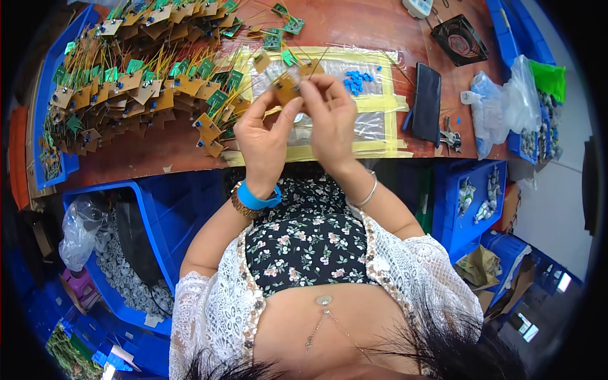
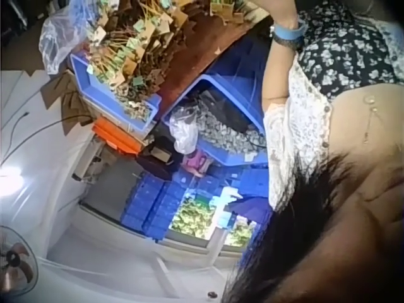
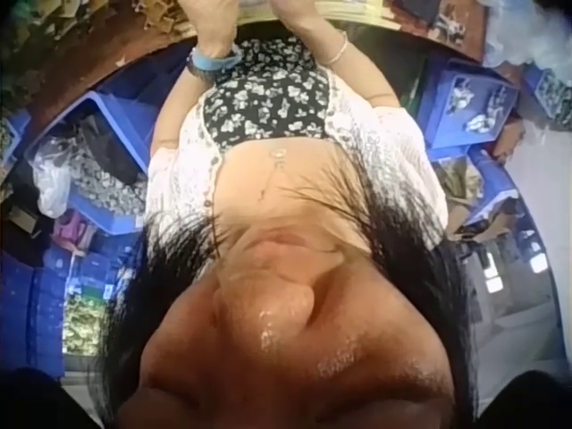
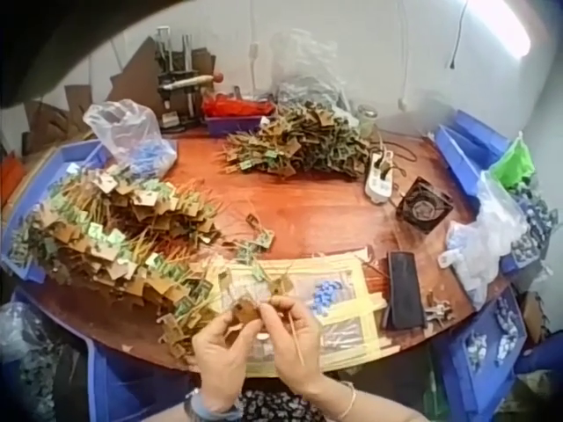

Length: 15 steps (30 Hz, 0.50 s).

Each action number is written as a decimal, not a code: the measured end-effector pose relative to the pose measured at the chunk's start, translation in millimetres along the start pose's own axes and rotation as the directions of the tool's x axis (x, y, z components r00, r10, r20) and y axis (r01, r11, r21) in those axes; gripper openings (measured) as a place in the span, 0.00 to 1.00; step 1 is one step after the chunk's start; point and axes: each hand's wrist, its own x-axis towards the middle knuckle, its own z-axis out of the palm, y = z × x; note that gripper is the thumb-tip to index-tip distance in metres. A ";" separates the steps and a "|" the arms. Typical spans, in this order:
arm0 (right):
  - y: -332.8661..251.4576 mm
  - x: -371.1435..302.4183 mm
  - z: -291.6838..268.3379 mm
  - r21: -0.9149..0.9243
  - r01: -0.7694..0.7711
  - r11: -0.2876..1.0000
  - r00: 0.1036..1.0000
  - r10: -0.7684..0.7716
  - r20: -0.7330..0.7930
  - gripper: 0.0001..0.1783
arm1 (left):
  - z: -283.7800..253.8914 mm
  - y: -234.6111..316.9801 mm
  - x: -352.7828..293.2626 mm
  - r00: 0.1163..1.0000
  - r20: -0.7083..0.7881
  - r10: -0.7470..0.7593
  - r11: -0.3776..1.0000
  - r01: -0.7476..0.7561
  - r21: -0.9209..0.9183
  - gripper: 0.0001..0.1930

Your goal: Manually assembling and sorting small electronic circuit boards and wires at a factory workbench.

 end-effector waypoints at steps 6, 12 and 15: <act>0.8 -15.6 -4.2 -0.058 0.069 0.996 0.993 -0.063 0.100 0.07 | -4.1 -1.5 -2.1 0.997 -0.083 -0.003 0.998 -0.002 -0.065 0.14; -13.2 -25.3 -47.9 -0.403 0.269 0.875 0.962 -0.226 0.152 0.21 | -20.5 10.7 5.5 0.989 0.002 -0.148 0.985 0.148 -0.094 0.19; -12.8 -27.8 -65.2 -0.457 0.433 0.777 0.895 -0.310 0.321 0.29 | -26.0 9.1 6.7 0.990 0.013 -0.142 0.985 0.143 -0.102 0.16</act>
